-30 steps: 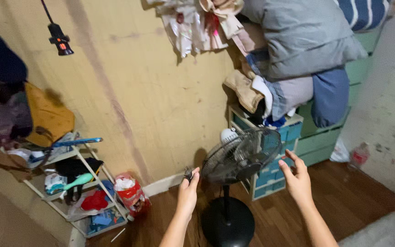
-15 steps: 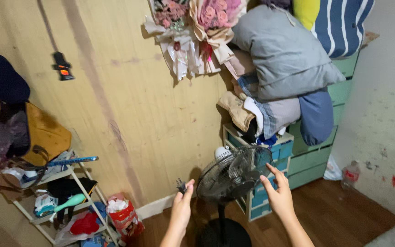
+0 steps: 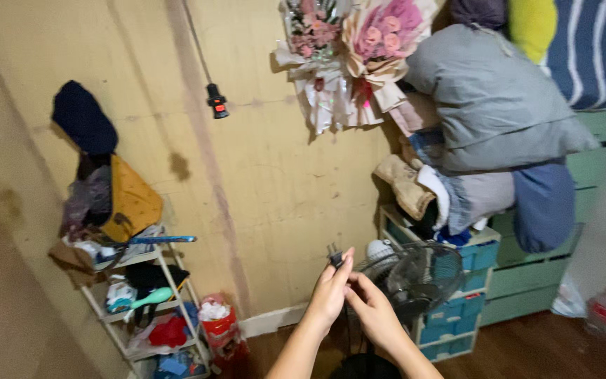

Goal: The person assembles a standing fan by attaching the fan blades to the motor hub, securing them with a nut, and then attaching the front and rear protective cages. The person then plugs the fan into a wall socket.

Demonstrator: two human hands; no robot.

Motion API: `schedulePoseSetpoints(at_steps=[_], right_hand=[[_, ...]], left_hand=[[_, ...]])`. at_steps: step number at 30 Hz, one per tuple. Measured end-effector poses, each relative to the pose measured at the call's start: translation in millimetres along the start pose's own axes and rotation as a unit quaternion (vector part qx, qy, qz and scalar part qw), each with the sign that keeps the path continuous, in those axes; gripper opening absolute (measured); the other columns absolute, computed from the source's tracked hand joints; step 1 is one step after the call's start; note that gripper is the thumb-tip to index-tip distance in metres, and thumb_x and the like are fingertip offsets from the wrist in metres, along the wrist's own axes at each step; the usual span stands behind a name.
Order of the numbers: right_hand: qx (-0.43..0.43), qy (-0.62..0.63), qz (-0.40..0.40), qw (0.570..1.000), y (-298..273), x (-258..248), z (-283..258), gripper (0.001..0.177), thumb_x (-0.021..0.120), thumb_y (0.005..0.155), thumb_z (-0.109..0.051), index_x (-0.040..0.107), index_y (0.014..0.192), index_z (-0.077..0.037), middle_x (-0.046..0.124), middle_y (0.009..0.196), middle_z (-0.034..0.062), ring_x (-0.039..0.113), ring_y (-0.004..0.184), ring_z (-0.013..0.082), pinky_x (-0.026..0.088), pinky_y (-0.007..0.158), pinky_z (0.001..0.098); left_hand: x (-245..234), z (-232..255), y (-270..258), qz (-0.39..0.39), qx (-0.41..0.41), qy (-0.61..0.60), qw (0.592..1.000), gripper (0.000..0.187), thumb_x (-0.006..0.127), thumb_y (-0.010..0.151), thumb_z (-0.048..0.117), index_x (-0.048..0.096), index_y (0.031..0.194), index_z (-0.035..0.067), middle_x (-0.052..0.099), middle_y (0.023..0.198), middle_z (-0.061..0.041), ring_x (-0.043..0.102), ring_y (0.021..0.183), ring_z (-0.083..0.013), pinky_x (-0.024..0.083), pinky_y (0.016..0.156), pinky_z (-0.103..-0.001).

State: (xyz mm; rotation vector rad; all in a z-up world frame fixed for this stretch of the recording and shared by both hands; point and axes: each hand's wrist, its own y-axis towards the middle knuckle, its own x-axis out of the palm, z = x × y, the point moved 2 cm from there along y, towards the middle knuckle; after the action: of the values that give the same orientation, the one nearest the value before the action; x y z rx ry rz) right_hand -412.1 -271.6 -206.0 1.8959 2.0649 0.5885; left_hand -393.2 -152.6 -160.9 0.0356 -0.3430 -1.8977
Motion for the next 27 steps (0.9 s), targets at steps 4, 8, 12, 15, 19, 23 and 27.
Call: schedulePoseSetpoints(at_steps=[4, 8, 12, 15, 19, 23, 27], right_hand=[[-0.026, 0.000, 0.002, 1.000, 30.4, 19.4, -5.2, 0.025, 0.059, 0.099, -0.013, 0.062, 0.121, 0.000, 0.069, 0.107, 0.0057, 0.063, 0.100, 0.0123, 0.050, 0.090, 0.0272], [-0.023, 0.003, 0.025, 0.999, 50.5, 27.5, 9.7, 0.018, 0.060, 0.103, -0.013, 0.063, 0.114, 0.002, 0.064, 0.096, 0.0047, 0.057, 0.085, 0.0126, 0.048, 0.074, 0.0286], [-0.070, -0.038, 0.067, 0.995, 71.6, 36.5, 13.9, 0.017, 0.062, 0.099, -0.010, 0.064, 0.111, 0.001, 0.067, 0.095, 0.0033, 0.060, 0.087, 0.0091, 0.051, 0.078, 0.0248], [-0.088, -0.049, 0.082, 0.992, 85.9, 46.7, 8.8, 0.017, 0.062, 0.097, -0.010, 0.064, 0.112, 0.000, 0.068, 0.094, 0.0022, 0.061, 0.085, 0.0083, 0.051, 0.076, 0.0239], [-0.081, -0.102, 0.121, 0.984, 80.0, 50.4, 1.9, 0.021, 0.062, 0.096, -0.010, 0.064, 0.115, -0.002, 0.069, 0.091, 0.0009, 0.060, 0.081, 0.0067, 0.052, 0.072, 0.0235], [-0.006, -0.187, 0.177, 0.966, 42.2, 30.9, 15.6, 0.016, 0.067, 0.096, -0.013, 0.068, 0.108, -0.002, 0.066, 0.084, 0.0052, 0.055, 0.075, 0.0109, 0.048, 0.067, 0.0287], [-0.132, -0.378, 0.182, 0.898, 7.9, -0.8, 33.4, 0.018, 0.074, 0.089, -0.014, 0.068, 0.098, 0.001, 0.064, 0.090, 0.0134, 0.062, 0.082, 0.0227, 0.052, 0.073, 0.0344]], left_hand=[[-13.0, 27.1, 10.3, 0.003, 0.029, 0.025, 0.999, 0.064, 0.050, 0.100, 0.046, 0.050, 0.150, 0.006, 0.050, 0.156, -0.012, 0.044, 0.146, -0.0224, 0.032, 0.118, -0.035], [-30.9, 27.9, 20.4, -0.011, 0.037, 0.040, 0.998, 0.063, 0.050, 0.101, 0.044, 0.048, 0.150, 0.006, 0.052, 0.154, -0.014, 0.046, 0.144, -0.0222, 0.033, 0.118, -0.035], [-45.9, 28.0, 48.2, -0.033, 0.053, 0.030, 0.998, 0.061, 0.051, 0.102, 0.041, 0.049, 0.150, 0.004, 0.057, 0.149, -0.016, 0.053, 0.137, -0.0256, 0.038, 0.115, -0.036], [-59.6, 26.6, 62.1, -0.044, 0.063, 0.028, 0.997, 0.060, 0.050, 0.103, 0.039, 0.047, 0.151, 0.003, 0.054, 0.152, -0.014, 0.049, 0.140, -0.0216, 0.035, 0.116, -0.033], [-71.0, 16.3, 74.4, -0.092, 0.058, 0.015, 0.994, 0.067, 0.058, 0.101, 0.036, 0.038, 0.155, 0.001, 0.050, 0.154, -0.015, 0.049, 0.140, -0.0231, 0.037, 0.116, -0.034], [-82.9, -9.0, 57.8, -0.162, 0.046, 0.111, 0.979, 0.076, 0.065, 0.099, 0.032, 0.029, 0.158, 0.001, 0.051, 0.151, -0.015, 0.049, 0.138, -0.0204, 0.038, 0.114, -0.033], [-64.6, -53.2, 46.7, -0.186, -0.051, 0.101, 0.976, 0.072, 0.065, 0.097, 0.027, 0.034, 0.159, 0.012, 0.066, 0.125, -0.014, 0.061, 0.111, -0.0173, 0.049, 0.099, -0.029]])
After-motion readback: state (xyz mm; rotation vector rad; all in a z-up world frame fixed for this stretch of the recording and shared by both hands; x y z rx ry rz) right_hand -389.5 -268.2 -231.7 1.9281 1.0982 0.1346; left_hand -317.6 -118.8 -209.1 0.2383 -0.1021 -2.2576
